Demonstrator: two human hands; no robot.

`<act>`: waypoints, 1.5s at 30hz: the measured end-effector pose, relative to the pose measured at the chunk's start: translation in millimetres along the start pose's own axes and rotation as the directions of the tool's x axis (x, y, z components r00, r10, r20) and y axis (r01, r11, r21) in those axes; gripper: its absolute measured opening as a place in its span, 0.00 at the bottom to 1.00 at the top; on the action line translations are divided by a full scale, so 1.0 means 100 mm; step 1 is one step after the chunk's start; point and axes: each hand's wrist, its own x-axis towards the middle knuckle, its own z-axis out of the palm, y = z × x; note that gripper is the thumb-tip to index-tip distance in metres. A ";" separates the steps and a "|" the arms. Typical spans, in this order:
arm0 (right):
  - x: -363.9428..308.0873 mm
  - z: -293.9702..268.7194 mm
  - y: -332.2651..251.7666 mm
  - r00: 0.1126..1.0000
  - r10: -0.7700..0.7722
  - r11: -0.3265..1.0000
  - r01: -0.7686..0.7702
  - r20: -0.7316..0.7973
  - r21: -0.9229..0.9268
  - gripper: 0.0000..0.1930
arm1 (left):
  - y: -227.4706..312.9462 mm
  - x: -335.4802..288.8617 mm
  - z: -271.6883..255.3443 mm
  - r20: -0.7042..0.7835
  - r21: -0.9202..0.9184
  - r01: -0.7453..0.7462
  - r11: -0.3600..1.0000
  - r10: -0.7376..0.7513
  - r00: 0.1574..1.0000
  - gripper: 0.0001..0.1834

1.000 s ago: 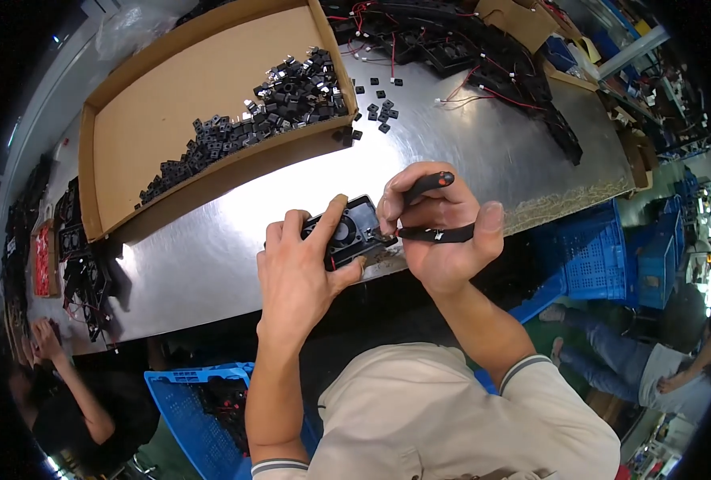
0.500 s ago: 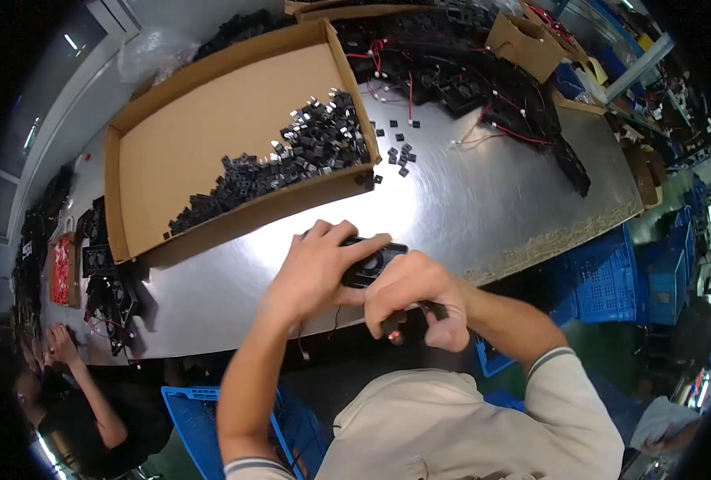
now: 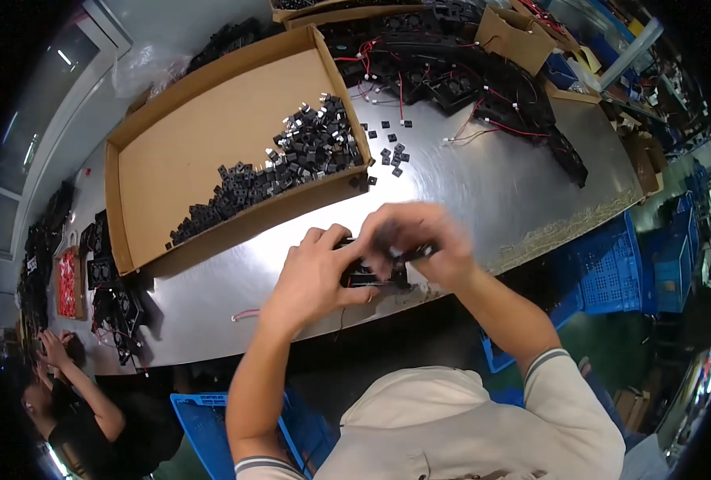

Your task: Installing cooling fans and managing internal wiring within an electronic component housing using manual dexterity and pliers.

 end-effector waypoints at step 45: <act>0.08 -0.14 0.00 0.926 -0.015 1.000 0.007 0.377 0.023 0.46 | -0.14 0.09 -0.08 0.038 -0.090 -0.127 0.988 0.131 0.991 0.40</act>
